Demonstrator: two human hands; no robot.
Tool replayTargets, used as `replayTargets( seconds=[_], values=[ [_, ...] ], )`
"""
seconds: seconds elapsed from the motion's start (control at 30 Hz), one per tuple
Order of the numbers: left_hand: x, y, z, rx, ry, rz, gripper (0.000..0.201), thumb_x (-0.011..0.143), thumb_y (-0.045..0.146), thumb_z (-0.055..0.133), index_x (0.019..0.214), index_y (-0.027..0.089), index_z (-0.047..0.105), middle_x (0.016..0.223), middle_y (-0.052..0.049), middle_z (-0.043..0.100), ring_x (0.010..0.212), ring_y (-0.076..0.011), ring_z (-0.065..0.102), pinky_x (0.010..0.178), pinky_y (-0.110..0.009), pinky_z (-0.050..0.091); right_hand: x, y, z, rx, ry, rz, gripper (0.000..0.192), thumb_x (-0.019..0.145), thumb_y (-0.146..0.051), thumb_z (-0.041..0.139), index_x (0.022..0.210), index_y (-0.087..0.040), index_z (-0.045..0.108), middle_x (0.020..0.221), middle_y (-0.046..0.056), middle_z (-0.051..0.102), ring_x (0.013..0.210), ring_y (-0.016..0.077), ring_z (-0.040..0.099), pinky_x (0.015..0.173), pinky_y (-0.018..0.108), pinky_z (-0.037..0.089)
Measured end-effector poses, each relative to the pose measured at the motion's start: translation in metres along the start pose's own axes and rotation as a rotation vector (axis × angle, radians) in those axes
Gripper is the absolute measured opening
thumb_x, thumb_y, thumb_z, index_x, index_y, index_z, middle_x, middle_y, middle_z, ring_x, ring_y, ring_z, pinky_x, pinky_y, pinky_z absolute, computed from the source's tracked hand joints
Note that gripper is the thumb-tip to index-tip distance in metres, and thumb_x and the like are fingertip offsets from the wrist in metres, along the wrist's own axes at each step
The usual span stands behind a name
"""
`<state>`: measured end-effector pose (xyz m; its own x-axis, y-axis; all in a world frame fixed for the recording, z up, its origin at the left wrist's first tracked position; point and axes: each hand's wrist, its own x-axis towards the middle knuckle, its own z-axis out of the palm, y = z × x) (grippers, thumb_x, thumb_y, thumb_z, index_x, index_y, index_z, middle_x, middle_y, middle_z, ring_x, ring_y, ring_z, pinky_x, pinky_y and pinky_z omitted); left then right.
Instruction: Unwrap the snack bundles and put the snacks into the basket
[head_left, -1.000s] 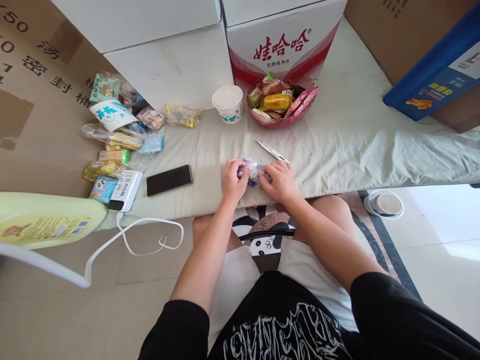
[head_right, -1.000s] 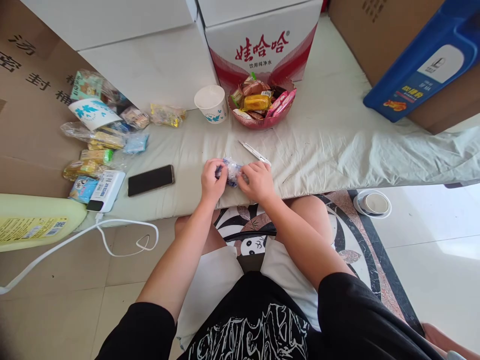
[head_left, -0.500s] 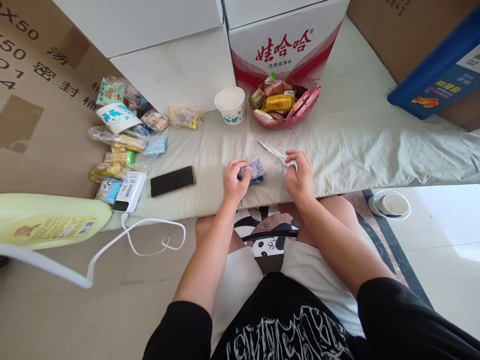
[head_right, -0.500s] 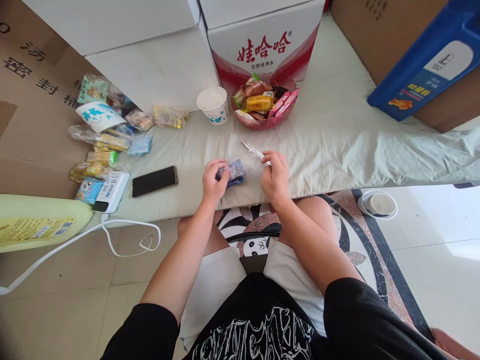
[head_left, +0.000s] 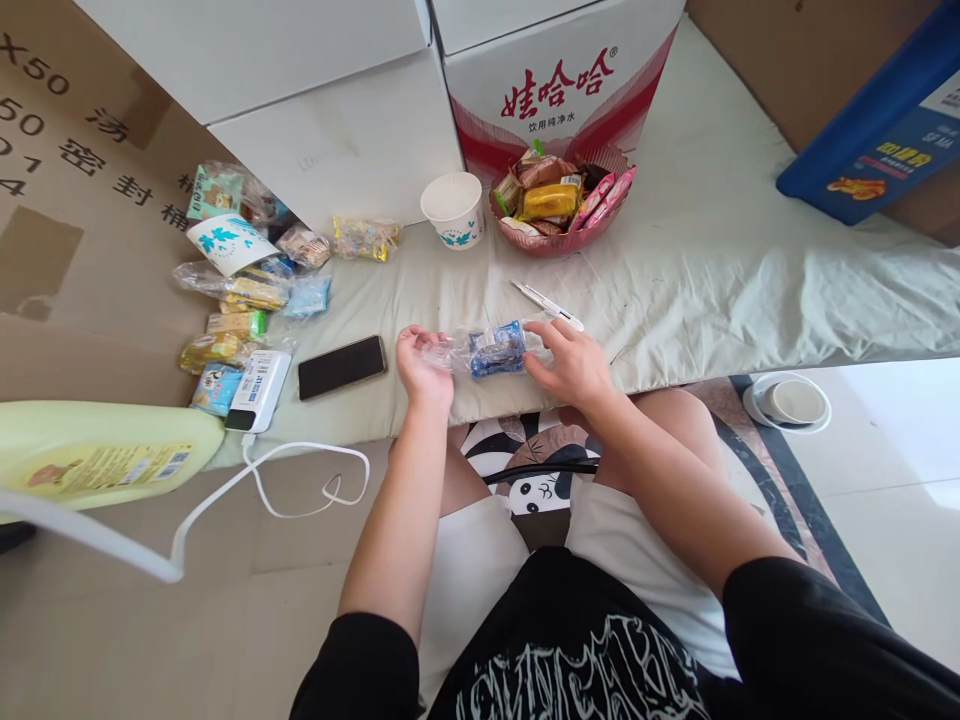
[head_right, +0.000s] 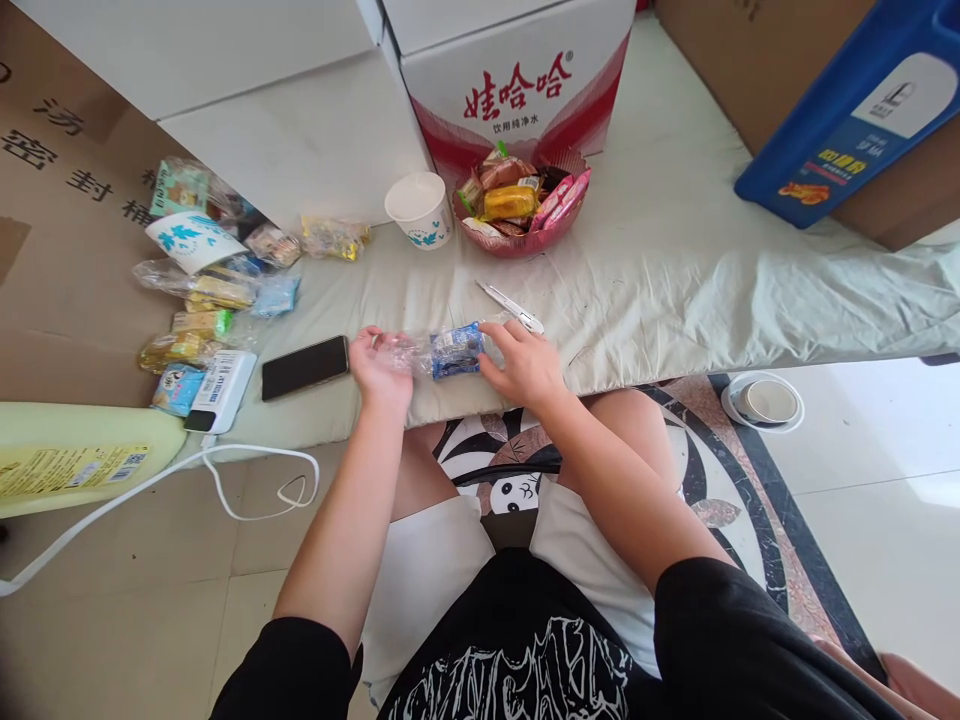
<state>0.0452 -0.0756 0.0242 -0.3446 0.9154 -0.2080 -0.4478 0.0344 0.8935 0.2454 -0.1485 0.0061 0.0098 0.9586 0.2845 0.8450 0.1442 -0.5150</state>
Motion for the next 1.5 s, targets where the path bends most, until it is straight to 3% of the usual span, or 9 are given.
replayTargets(
  seconds=[0.17, 0.33, 0.43, 0.5, 0.6, 0.77, 1.0, 1.2, 1.5],
  values=[
    [0.007, 0.039, -0.005, 0.341, -0.243, 0.116, 0.018, 0.075, 0.034, 0.067, 0.073, 0.023, 0.053, 0.047, 0.009, 0.033, 0.044, -0.0099, 0.034, 0.050, -0.023, 0.033, 0.001, 0.000, 0.000, -0.017, -0.025, -0.066, 0.031, 0.092, -0.032, 0.059, 0.116, -0.023, 0.076, 0.118, 0.015, 0.064, 0.105, 0.0295, 0.059, 0.090, 0.044, 0.046],
    [0.009, 0.061, 0.002, 1.155, -0.659, 0.216, 0.034, 0.063, 0.032, 0.084, 0.094, 0.024, 0.070, 0.083, 0.000, 0.067, 0.074, -0.0166, 0.060, 0.069, -0.028, 0.048, -0.001, -0.002, -0.004, 0.083, 0.155, -0.237, 0.017, 0.089, -0.021, 0.056, 0.086, -0.023, 0.072, 0.117, 0.010, 0.071, 0.120, 0.0302, 0.059, 0.103, 0.047, 0.040],
    [0.008, 0.058, 0.008, 1.377, -0.906, 0.256, 0.055, 0.061, 0.034, 0.087, 0.113, 0.026, 0.071, 0.125, -0.005, 0.068, 0.120, -0.0271, 0.063, 0.104, -0.039, 0.049, -0.004, -0.004, -0.013, 0.153, -0.002, -0.356, 0.021, 0.088, -0.024, 0.051, 0.089, -0.021, 0.071, 0.098, 0.008, 0.076, 0.099, 0.0256, 0.067, 0.096, 0.041, 0.043],
    [0.007, 0.051, 0.010, 1.390, -0.984, 0.194, 0.051, 0.070, 0.034, 0.081, 0.119, 0.026, 0.068, 0.129, -0.006, 0.069, 0.125, -0.0281, 0.062, 0.110, -0.042, 0.047, -0.006, -0.006, -0.019, 0.140, -0.208, -0.317, 0.029, 0.092, -0.028, 0.046, 0.098, -0.021, 0.073, 0.088, 0.007, 0.076, 0.083, 0.0228, 0.067, 0.082, 0.036, 0.044],
    [0.006, 0.042, 0.009, 1.328, -0.941, 0.112, 0.037, 0.079, 0.036, 0.071, 0.114, 0.025, 0.067, 0.121, -0.005, 0.074, 0.113, -0.0260, 0.069, 0.104, -0.041, 0.051, -0.006, -0.012, -0.026, 0.021, -0.393, -0.077, 0.038, 0.099, -0.032, 0.038, 0.106, -0.022, 0.074, 0.094, 0.007, 0.079, 0.083, 0.0227, 0.069, 0.070, 0.033, 0.040],
    [0.007, 0.038, 0.007, 1.234, -0.855, 0.102, 0.019, 0.080, 0.037, 0.072, 0.091, 0.022, 0.067, 0.096, -0.003, 0.075, 0.090, -0.0212, 0.069, 0.084, -0.033, 0.053, -0.001, -0.018, -0.025, -0.046, -0.353, 0.176, 0.037, 0.101, -0.038, 0.044, 0.124, -0.027, 0.070, 0.121, 0.005, 0.076, 0.098, 0.0256, 0.072, 0.070, 0.033, 0.044],
    [0.001, 0.040, 0.015, 1.080, -0.773, -0.008, 0.024, 0.085, 0.029, 0.076, 0.070, 0.021, 0.060, 0.062, 0.002, 0.057, 0.056, -0.0133, 0.047, 0.054, -0.024, 0.035, -0.002, -0.021, -0.021, -0.016, -0.286, 0.143, 0.056, 0.093, -0.047, 0.059, 0.145, -0.029, 0.055, 0.152, 0.006, 0.059, 0.096, 0.0277, 0.072, 0.066, 0.037, 0.050],
    [-0.013, 0.042, 0.027, 0.787, -0.654, -0.322, 0.033, 0.088, 0.044, 0.076, 0.075, 0.021, 0.056, 0.094, -0.004, 0.077, 0.064, -0.0132, 0.060, 0.049, -0.020, 0.038, -0.002, -0.022, -0.022, -0.049, -0.335, 0.097, 0.068, 0.089, -0.046, 0.063, 0.154, -0.035, 0.048, 0.154, 0.005, 0.058, 0.092, 0.0276, 0.072, 0.066, 0.037, 0.052],
    [-0.019, 0.039, 0.037, 0.535, -0.604, -0.481, 0.029, 0.081, 0.034, 0.080, 0.079, 0.020, 0.055, 0.090, -0.008, 0.079, 0.075, -0.0182, 0.073, 0.048, -0.020, 0.041, -0.001, -0.026, -0.018, -0.061, -0.312, 0.107, 0.082, 0.083, -0.050, 0.067, 0.158, -0.029, 0.044, 0.158, 0.009, 0.054, 0.097, 0.0315, 0.073, 0.068, 0.041, 0.056]
  ],
)
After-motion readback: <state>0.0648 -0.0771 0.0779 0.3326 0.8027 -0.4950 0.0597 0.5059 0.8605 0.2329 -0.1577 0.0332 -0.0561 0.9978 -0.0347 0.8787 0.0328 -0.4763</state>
